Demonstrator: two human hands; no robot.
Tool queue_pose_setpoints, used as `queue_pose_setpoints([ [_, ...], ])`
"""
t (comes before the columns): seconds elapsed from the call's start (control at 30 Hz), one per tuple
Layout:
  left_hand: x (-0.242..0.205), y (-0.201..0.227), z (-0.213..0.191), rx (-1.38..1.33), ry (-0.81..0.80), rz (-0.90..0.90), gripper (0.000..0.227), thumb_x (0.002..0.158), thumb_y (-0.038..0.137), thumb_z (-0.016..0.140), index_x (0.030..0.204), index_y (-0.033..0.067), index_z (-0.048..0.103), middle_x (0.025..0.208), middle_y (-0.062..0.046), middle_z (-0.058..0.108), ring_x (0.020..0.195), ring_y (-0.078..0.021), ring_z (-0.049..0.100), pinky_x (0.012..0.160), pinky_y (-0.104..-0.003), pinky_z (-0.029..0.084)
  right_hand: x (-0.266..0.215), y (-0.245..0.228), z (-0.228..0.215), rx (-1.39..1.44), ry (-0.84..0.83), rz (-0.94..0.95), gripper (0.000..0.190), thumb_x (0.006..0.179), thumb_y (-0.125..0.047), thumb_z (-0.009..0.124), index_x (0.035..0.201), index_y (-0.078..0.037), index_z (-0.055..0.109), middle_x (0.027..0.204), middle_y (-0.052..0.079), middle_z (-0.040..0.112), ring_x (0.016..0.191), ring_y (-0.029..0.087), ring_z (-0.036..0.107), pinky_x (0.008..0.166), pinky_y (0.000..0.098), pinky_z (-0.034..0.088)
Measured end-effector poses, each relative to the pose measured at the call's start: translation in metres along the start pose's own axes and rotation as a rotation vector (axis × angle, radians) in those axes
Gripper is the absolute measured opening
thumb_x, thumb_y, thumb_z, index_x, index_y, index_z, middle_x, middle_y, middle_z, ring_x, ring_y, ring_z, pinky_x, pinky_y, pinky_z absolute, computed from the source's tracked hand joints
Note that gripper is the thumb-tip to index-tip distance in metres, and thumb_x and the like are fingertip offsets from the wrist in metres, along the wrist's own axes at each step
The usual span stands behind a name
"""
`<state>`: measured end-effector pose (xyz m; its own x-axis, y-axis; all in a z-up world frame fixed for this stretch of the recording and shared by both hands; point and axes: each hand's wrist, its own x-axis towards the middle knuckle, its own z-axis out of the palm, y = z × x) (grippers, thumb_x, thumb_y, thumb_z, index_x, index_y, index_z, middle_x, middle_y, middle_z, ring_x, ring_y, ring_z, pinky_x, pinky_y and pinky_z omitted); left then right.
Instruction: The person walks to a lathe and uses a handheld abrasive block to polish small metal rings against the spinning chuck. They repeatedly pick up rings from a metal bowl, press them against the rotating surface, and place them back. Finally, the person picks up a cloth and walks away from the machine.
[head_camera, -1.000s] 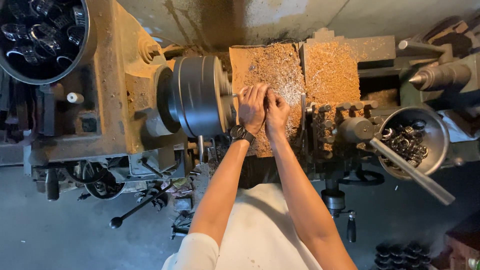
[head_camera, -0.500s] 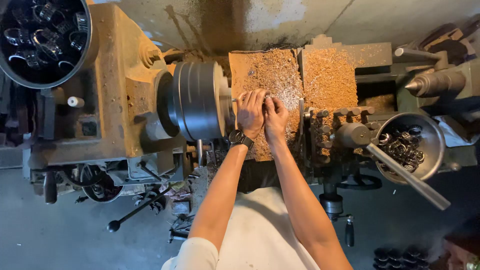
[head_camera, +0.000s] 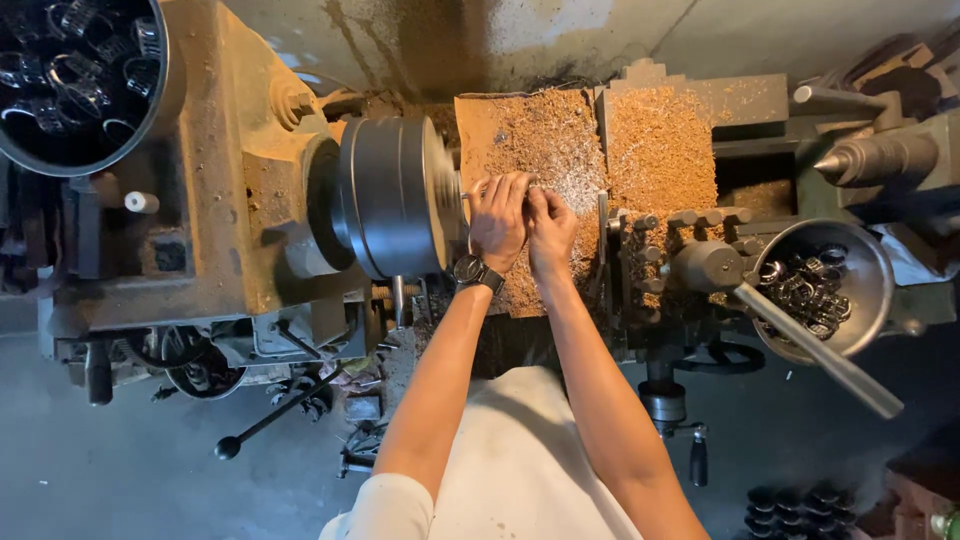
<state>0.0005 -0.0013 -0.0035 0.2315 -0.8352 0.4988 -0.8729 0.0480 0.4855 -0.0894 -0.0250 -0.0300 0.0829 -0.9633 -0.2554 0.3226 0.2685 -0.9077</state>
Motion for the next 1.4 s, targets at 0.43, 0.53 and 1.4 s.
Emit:
queue_pose_setpoints([
  [0.43,-0.003,0.000,-0.002,0.002,0.001,-0.009,0.026,0.104,0.018,0.056,0.128,0.0110,0.061,0.122,-0.005,0.066,0.116,-0.0228,0.062,0.109,-0.043,0.036,0.002,0.009,-0.001,0.063,-0.028,-0.022,0.037,0.098,-0.033,0.073,0.104,0.004,0.071,0.093,0.008,0.071,0.078,0.011,0.064,0.067,0.0254,0.055],
  [0.53,-0.003,-0.003,0.002,0.026,-0.043,-0.010,0.028,0.106,0.016,0.054,0.133,0.0093,0.060,0.125,-0.006,0.065,0.116,-0.0226,0.062,0.111,-0.043,0.036,0.001,0.007,0.007,-0.091,0.086,0.016,0.036,0.101,-0.030,0.071,0.099,0.005,0.074,0.088,0.009,0.071,0.073,0.010,0.061,0.062,0.0245,0.051],
  [1.4,-0.002,-0.003,0.007,0.096,-0.091,-0.020,0.028,0.105,0.014,0.053,0.130,0.0084,0.061,0.123,-0.005,0.066,0.118,-0.0221,0.061,0.110,-0.044,0.037,0.013,0.006,0.005,-0.029,0.086,0.061,0.034,0.099,-0.028,0.070,0.088,0.004,0.072,0.074,0.006,0.069,0.061,0.012,0.059,0.054,0.0268,0.050],
])
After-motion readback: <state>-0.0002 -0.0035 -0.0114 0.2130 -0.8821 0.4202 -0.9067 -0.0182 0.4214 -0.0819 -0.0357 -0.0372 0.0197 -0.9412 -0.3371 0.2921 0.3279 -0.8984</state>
